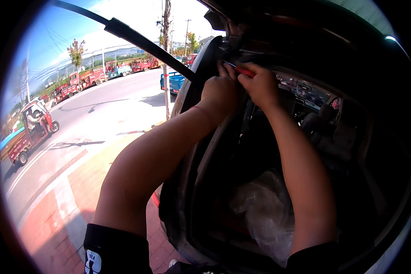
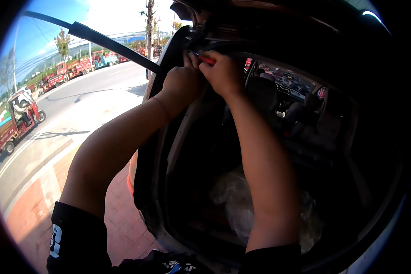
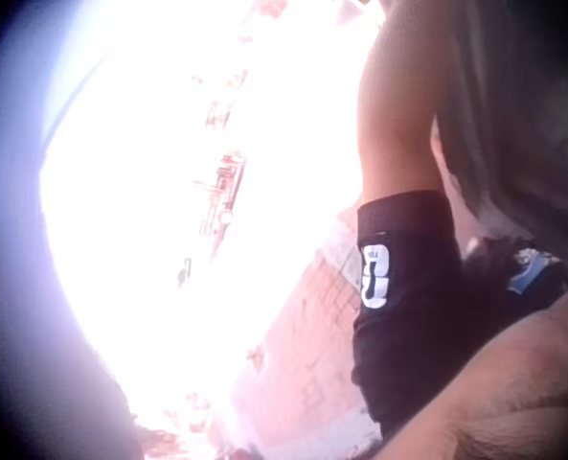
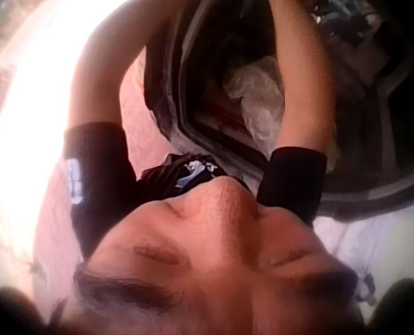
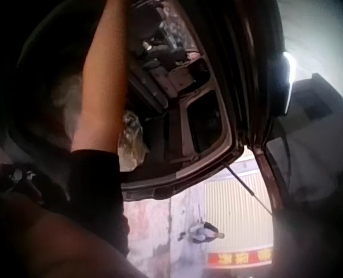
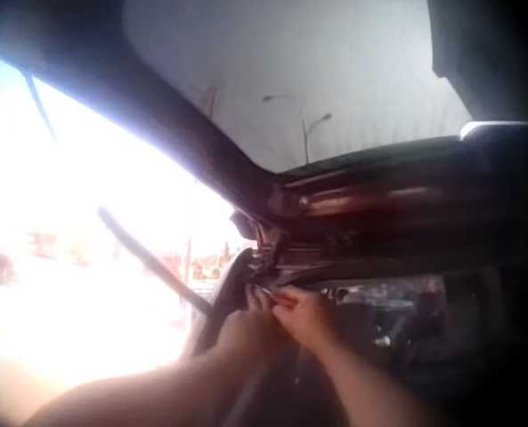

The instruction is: The person installs a rubber weather seal along the upper edge of a car's open trunk. They align the seal by hand, then use a red-handled screwdriver to press and secure it into place along the trunk frame.

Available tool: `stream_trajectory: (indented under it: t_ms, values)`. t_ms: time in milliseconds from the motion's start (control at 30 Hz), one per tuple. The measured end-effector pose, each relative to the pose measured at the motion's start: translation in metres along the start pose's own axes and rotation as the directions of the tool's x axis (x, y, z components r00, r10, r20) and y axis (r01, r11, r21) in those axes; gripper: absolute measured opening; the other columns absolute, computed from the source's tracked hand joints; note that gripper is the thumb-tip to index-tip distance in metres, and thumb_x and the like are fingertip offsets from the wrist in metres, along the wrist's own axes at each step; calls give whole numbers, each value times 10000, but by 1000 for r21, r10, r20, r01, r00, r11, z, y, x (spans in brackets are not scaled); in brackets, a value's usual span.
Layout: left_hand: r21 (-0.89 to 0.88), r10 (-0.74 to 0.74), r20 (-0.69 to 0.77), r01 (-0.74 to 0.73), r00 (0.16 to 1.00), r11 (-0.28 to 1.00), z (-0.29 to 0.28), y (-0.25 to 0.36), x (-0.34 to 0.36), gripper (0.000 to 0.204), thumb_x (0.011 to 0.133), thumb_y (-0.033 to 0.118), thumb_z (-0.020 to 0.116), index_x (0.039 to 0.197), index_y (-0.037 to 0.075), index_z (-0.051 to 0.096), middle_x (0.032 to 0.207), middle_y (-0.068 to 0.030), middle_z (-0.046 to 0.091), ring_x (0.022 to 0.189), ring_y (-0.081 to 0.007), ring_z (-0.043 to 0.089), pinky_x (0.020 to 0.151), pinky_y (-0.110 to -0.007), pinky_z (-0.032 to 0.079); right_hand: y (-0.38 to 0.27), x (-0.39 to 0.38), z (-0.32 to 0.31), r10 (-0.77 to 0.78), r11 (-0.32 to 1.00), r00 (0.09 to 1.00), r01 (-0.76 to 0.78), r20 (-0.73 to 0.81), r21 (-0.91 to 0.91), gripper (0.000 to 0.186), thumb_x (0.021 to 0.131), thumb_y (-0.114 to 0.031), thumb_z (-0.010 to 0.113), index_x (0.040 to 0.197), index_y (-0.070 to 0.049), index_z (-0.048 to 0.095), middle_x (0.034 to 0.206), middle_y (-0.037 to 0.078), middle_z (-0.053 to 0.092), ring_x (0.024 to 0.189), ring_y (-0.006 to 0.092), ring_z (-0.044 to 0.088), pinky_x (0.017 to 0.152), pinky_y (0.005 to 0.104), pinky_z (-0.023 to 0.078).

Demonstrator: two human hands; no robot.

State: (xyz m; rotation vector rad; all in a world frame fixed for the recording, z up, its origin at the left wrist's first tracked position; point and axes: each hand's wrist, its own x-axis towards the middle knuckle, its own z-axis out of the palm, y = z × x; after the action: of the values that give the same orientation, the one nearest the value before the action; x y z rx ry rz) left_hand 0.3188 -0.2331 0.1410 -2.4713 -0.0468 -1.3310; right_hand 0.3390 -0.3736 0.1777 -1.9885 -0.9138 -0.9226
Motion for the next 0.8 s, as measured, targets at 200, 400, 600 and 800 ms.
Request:
stream_trajectory:
  t_ms: [200,400,600,800]
  values:
    - [-190,-40,20,43,999,981,10,-11,-13,708,905,170,572,1503,-120,327,1525,-375,408,857,-303,752,745,-361,615,-13,8,-17,23,996,988,-10,155,-89,408,892,-268,699,1282,-152,722,1183,120,747,1080,259,715,930,349,539]
    - [-181,10,-47,-18,999,983,10,-10,-15,745,877,176,561,1504,-140,313,1545,-370,381,836,-294,733,716,-380,617,5,4,-18,-91,996,992,90,88,11,391,885,-267,702,1263,-170,724,1168,110,752,1074,298,719,925,390,561]
    - [-180,15,-106,-34,994,983,13,-8,-18,753,857,203,578,1478,-159,352,1477,-395,452,729,-275,727,647,-347,603,-28,7,-15,-48,962,990,81,131,-259,346,915,-327,685,1226,-181,726,1101,132,757,1004,329,736,859,418,585]
    - [-157,-3,-155,-22,988,987,10,-3,-18,725,864,215,565,1449,-172,383,1438,-411,483,683,-246,720,610,-330,592,-35,3,-4,-74,906,990,116,116,-408,333,935,-339,681,1229,-187,719,1073,119,765,969,311,748,833,428,594]
